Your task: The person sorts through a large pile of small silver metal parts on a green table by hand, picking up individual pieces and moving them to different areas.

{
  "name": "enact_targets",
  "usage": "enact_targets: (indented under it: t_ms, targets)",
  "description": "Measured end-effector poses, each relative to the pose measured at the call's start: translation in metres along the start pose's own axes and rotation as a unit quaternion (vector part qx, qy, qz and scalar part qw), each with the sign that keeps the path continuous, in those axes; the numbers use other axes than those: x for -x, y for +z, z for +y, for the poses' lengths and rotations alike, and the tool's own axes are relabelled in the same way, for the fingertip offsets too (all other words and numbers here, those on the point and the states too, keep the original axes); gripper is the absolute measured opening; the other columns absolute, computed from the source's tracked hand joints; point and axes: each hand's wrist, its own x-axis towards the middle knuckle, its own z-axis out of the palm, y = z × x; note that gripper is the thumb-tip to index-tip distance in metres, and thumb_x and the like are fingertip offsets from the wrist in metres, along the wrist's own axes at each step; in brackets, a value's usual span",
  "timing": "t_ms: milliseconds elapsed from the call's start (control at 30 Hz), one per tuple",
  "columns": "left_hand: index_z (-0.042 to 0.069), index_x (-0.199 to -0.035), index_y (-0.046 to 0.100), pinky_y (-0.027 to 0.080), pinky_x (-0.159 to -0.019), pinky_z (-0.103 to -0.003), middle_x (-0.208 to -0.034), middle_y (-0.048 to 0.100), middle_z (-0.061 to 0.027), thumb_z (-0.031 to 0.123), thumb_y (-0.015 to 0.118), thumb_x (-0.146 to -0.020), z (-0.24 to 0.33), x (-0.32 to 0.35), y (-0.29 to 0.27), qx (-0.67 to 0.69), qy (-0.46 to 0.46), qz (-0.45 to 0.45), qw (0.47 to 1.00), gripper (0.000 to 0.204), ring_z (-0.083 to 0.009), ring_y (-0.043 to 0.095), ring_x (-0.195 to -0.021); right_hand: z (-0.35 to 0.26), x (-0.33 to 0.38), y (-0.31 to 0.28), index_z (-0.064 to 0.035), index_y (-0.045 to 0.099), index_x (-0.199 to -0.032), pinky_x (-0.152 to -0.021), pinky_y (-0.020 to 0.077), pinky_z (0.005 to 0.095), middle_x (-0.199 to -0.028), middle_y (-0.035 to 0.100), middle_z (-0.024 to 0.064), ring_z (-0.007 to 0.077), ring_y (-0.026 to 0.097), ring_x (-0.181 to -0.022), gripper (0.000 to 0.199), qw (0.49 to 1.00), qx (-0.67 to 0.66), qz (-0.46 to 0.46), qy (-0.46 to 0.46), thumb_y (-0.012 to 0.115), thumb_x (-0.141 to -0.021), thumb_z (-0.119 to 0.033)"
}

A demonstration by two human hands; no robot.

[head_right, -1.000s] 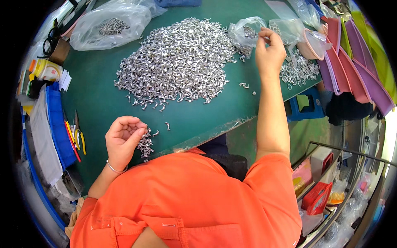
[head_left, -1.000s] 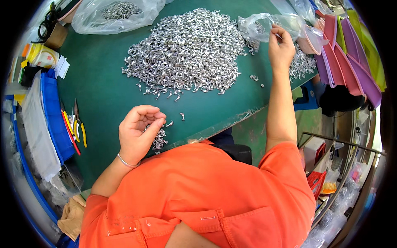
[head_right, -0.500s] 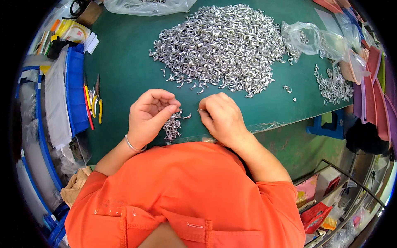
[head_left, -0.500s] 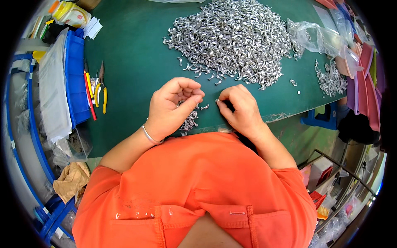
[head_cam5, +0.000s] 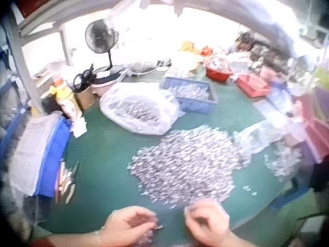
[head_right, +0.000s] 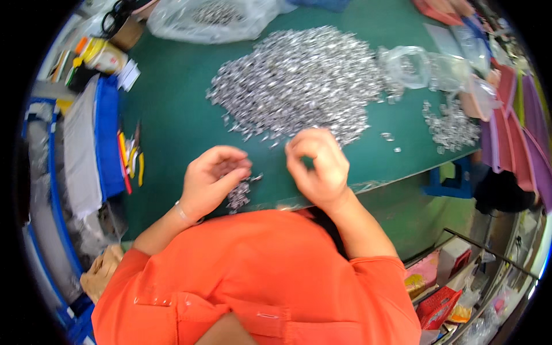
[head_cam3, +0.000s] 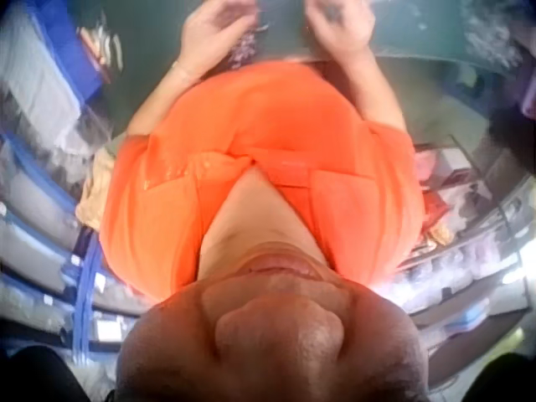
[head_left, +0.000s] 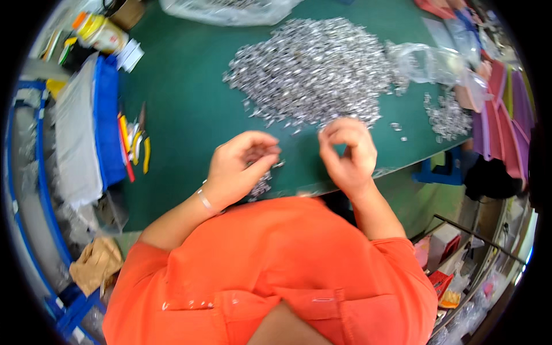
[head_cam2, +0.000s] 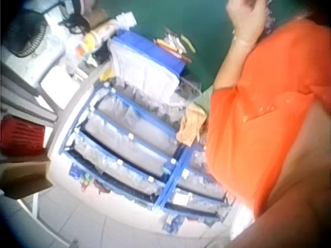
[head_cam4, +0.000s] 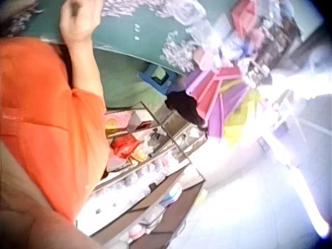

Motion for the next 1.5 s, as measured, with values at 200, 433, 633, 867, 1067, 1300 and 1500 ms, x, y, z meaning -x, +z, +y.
enact_targets:
  t_ms: [200,433,633,867,1067,1300,1500]
  targets:
    - [-0.004,-0.110,0.058,0.054,-0.081,-0.026,-0.100,0.066,-0.0094,-0.007,0.064,-0.088,-0.007,0.001,-0.003,0.056,0.049,-0.011,0.997,0.023,-0.0133,0.065,-0.091,0.116,-0.073,-0.099,-0.0023,0.060,-0.083,-0.069,0.0500,0.0330,-0.087,0.065,0.0092,0.0240,0.061,-0.082,0.012,0.938,0.261,0.227,0.030,0.063,-0.078,0.008]
    - [0.000,-0.108,0.061,0.051,-0.070,-0.025,-0.095,0.063,-0.0066,-0.001,0.065,-0.086,0.006,-0.025,-0.029,-0.268,0.160,0.078,0.947,0.023,-0.0132,0.063,-0.081,0.047,-0.050,-0.033,-0.0017,0.062,-0.090,-0.076,0.0518,0.0339,-0.092,0.066,0.0141,0.0292,0.066,-0.085,0.021,0.992,0.100,-0.073,0.024,0.053,-0.077,0.013]
    - [0.002,-0.111,0.058,0.047,-0.089,-0.041,-0.106,0.059,-0.0157,-0.002,0.064,-0.079,-0.005,-0.044,-0.016,-0.386,0.262,0.011,0.884,0.032,-0.0351,0.058,-0.100,0.005,0.000,0.029,-0.0024,0.062,-0.099,-0.088,0.0505,0.0406,-0.107,0.063,0.0127,0.0324,0.059,-0.104,0.027,0.949,0.063,-0.307,-0.038,0.057,-0.074,0.006]
    - [-0.002,-0.110,0.061,0.053,-0.080,-0.028,-0.104,0.062,-0.0106,-0.004,0.062,-0.085,-0.001,-0.040,-0.015,-0.211,0.135,0.002,0.968,0.026,-0.0181,0.065,-0.092,0.011,0.014,-0.012,-0.0013,0.062,-0.094,-0.074,0.0507,0.0346,-0.093,0.065,0.0130,0.0296,0.063,-0.083,0.022,0.984,0.044,-0.123,0.118,0.061,-0.077,0.012]
    - [-0.002,-0.110,0.063,0.053,-0.079,-0.025,-0.105,0.063,-0.0088,-0.002,0.063,-0.086,0.002,-0.030,-0.012,-0.166,0.102,-0.003,0.981,0.024,-0.0134,0.064,-0.092,0.004,0.023,0.006,-0.0050,0.062,-0.088,-0.072,0.0474,0.0381,-0.083,0.063,0.0079,0.0285,0.059,-0.079,0.019,0.975,0.095,-0.191,0.070,0.069,-0.073,0.004]
    - [-0.002,-0.111,0.061,0.055,-0.075,-0.024,-0.097,0.067,-0.0065,0.002,0.066,-0.089,0.000,-0.018,0.000,-0.019,-0.007,-0.038,0.999,0.024,-0.0110,0.066,-0.085,-0.011,0.022,0.014,-0.0053,0.058,-0.087,-0.066,0.0460,0.0369,-0.083,0.064,0.0071,0.0271,0.061,-0.074,0.024,0.988,0.024,-0.134,0.067,0.071,-0.071,0.006]
    - [-0.004,-0.101,0.064,0.056,-0.072,-0.024,-0.090,0.069,-0.0085,0.001,0.067,-0.089,0.007,-0.016,0.002,0.176,-0.110,-0.076,0.975,0.014,-0.0126,0.068,-0.080,-0.024,0.023,0.021,-0.0008,0.057,-0.094,-0.068,0.0521,0.0317,-0.093,0.064,0.0135,0.0245,0.063,-0.077,0.024,0.972,-0.161,-0.051,0.165,0.066,-0.076,0.013]
